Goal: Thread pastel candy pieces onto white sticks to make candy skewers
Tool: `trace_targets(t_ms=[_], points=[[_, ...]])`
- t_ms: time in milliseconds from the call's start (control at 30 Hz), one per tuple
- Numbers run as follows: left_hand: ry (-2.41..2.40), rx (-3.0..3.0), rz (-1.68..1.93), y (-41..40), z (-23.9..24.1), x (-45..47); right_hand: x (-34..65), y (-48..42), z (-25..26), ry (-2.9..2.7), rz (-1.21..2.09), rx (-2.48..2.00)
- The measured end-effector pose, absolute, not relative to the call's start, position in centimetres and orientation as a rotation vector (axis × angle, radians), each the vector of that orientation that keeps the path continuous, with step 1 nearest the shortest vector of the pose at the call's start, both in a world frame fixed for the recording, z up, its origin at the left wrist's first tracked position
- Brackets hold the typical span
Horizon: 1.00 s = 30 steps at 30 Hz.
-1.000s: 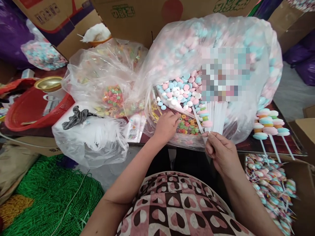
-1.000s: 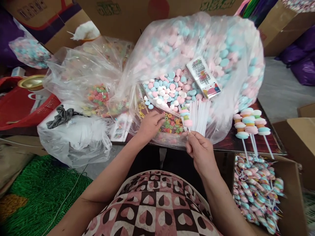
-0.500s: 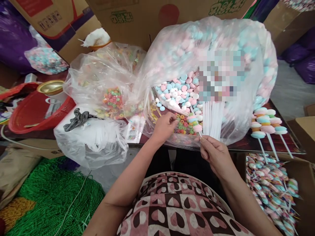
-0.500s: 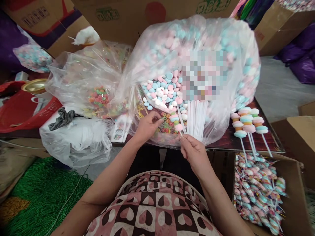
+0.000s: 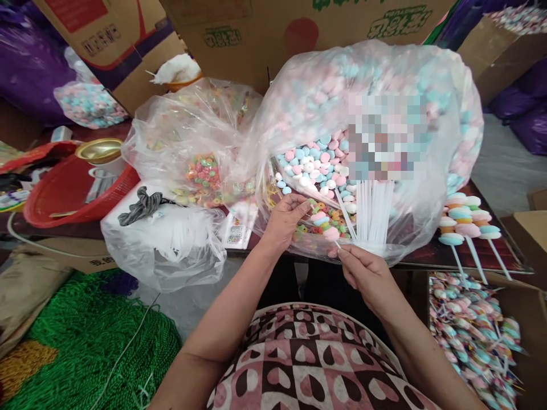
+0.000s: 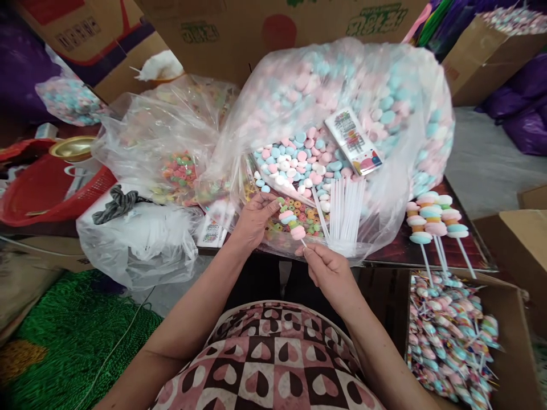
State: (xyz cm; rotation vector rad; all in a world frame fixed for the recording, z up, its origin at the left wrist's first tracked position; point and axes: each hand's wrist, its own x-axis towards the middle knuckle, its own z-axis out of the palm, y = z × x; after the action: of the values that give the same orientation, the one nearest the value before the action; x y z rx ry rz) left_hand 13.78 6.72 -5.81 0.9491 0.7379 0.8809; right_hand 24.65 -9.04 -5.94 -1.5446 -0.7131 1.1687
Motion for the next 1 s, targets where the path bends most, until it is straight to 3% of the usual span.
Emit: trace_targets(t_ms=[800,1000], points=[[0.716,1.059,0.972,6.4,-6.5,13.9,24.9,-8.9,-6.5,-0.705,1.195,-1.531],[0.771,1.503,1.051,6.3,-6.9,13.1,24.7,-9.0,-6.2,-0.659,1.203,-1.515]])
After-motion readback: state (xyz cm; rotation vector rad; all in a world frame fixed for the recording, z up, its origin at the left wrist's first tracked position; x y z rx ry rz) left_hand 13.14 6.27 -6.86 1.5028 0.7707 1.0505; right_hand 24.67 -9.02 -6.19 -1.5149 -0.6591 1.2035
